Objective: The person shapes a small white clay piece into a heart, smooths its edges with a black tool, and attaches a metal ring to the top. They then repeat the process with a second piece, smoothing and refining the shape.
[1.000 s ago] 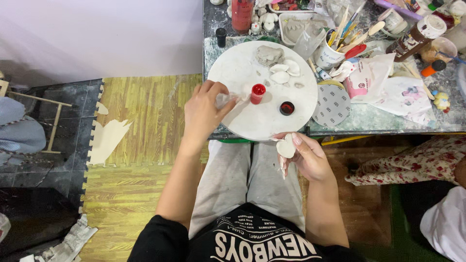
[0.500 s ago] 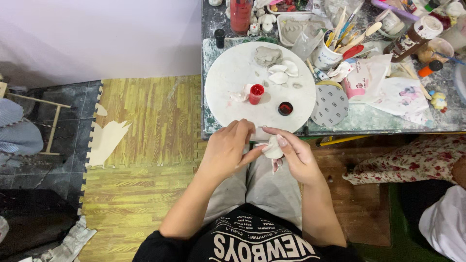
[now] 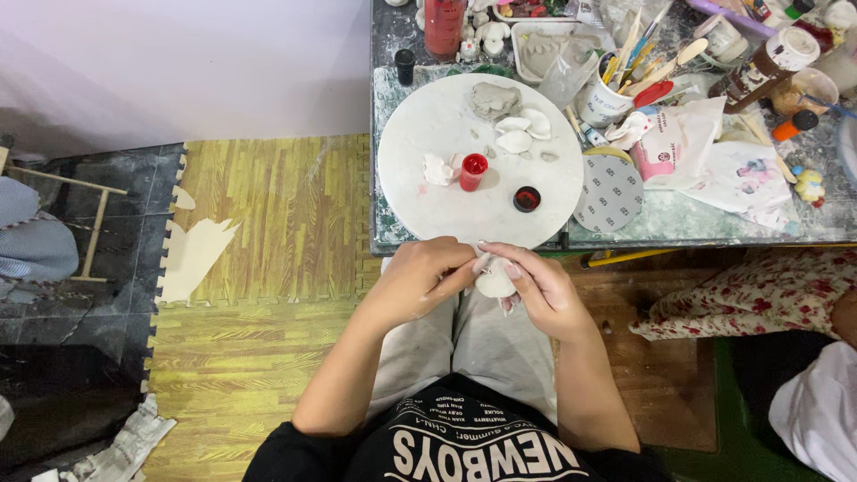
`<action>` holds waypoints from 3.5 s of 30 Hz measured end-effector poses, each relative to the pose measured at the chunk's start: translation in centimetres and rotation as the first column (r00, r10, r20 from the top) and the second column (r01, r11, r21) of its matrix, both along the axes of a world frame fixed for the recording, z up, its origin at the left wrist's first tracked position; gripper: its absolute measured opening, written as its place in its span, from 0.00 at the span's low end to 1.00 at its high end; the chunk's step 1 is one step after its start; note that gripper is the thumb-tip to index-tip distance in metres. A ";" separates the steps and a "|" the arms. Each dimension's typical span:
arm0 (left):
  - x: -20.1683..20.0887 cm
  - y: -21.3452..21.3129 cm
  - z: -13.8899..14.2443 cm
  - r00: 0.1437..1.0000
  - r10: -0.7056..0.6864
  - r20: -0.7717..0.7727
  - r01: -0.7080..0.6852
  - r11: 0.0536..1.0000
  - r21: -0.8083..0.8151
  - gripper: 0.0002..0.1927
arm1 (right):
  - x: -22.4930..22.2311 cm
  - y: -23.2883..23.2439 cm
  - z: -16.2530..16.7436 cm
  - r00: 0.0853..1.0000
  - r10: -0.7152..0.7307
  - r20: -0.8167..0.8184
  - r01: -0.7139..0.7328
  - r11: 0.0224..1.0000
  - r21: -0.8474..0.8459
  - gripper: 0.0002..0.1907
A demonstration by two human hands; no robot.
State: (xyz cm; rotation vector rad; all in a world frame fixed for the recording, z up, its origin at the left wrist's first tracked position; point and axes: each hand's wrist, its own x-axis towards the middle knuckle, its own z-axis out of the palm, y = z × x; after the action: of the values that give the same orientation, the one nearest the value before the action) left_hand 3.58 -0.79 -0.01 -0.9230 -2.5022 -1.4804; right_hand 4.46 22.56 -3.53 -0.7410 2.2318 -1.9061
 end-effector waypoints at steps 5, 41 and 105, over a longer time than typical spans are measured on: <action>-0.4 -0.2 -0.7 0.998 0.039 0.047 -0.038 0.999 -0.017 0.14 | 0.1 0.0 -0.6 0.999 -0.006 0.051 0.007 1.000 -0.019 0.16; -20.6 -3.6 1.0 0.798 0.513 -0.315 -0.573 0.809 -0.134 0.05 | -3.1 1.8 -0.6 0.919 -0.346 0.191 0.369 0.924 -0.103 0.20; -0.9 5.2 -5.8 0.521 -0.740 0.425 -0.275 0.326 0.904 0.28 | -1.1 -0.7 6.3 0.842 -0.127 -0.524 0.292 0.924 0.246 0.35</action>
State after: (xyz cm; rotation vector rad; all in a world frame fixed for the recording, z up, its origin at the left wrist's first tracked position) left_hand 2.71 4.38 -5.86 -0.3708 -0.9563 -3.5224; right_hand 3.39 21.89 2.82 -1.0674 2.9578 -1.4810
